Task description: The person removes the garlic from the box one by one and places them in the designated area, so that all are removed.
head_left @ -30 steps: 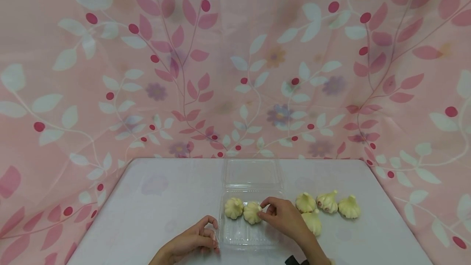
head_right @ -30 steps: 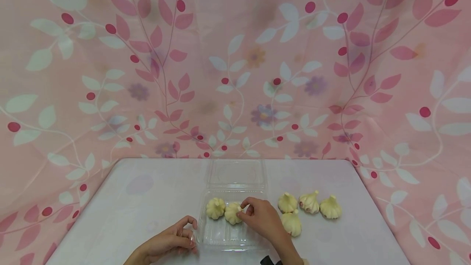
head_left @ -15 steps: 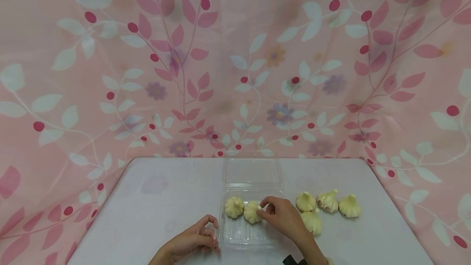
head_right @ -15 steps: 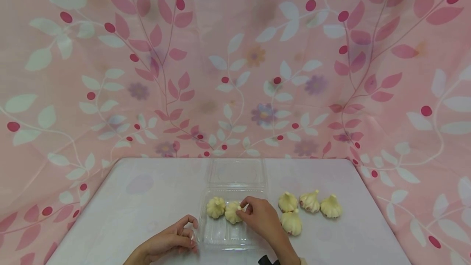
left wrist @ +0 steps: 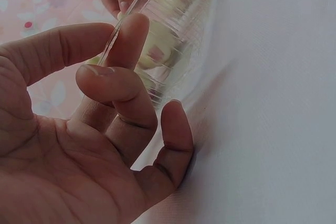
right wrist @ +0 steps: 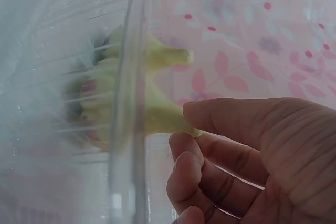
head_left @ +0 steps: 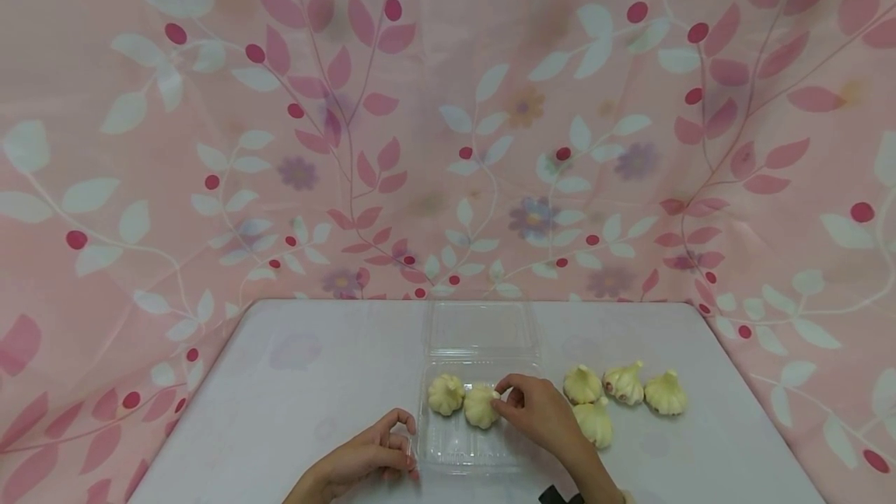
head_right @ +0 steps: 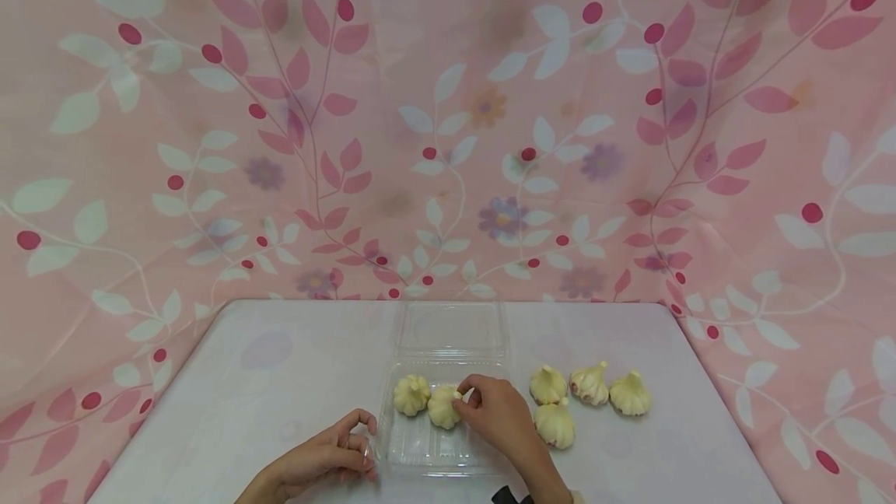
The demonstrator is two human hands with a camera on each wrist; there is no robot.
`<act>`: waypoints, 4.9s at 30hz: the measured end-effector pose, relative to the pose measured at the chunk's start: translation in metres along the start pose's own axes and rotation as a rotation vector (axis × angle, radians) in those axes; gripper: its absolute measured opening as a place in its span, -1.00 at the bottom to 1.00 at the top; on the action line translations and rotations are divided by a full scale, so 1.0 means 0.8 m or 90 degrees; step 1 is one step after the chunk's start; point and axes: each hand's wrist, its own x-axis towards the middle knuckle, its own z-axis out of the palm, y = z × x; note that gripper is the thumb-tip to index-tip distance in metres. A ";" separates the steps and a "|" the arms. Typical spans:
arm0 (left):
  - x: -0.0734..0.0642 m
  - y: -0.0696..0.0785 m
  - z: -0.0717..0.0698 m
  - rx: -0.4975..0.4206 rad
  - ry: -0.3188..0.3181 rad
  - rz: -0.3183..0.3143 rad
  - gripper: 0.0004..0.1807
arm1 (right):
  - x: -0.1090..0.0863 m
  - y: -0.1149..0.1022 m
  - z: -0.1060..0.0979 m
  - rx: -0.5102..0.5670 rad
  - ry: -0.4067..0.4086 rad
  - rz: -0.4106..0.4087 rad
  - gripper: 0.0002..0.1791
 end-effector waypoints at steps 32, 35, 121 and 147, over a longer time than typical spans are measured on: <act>-0.001 -0.003 -0.002 -0.008 -0.005 0.003 -0.56 | -0.010 -0.004 -0.023 0.071 0.016 -0.024 -0.89; -0.001 -0.003 -0.001 -0.009 -0.005 0.001 -0.57 | -0.012 -0.004 -0.029 0.070 0.023 -0.028 -0.90; -0.002 -0.001 0.000 0.001 0.004 -0.002 -0.56 | -0.073 0.051 -0.171 0.020 0.182 0.140 -0.67; -0.001 -0.004 -0.003 0.004 -0.009 0.012 -0.53 | -0.089 0.077 -0.192 -0.041 0.154 0.186 -0.59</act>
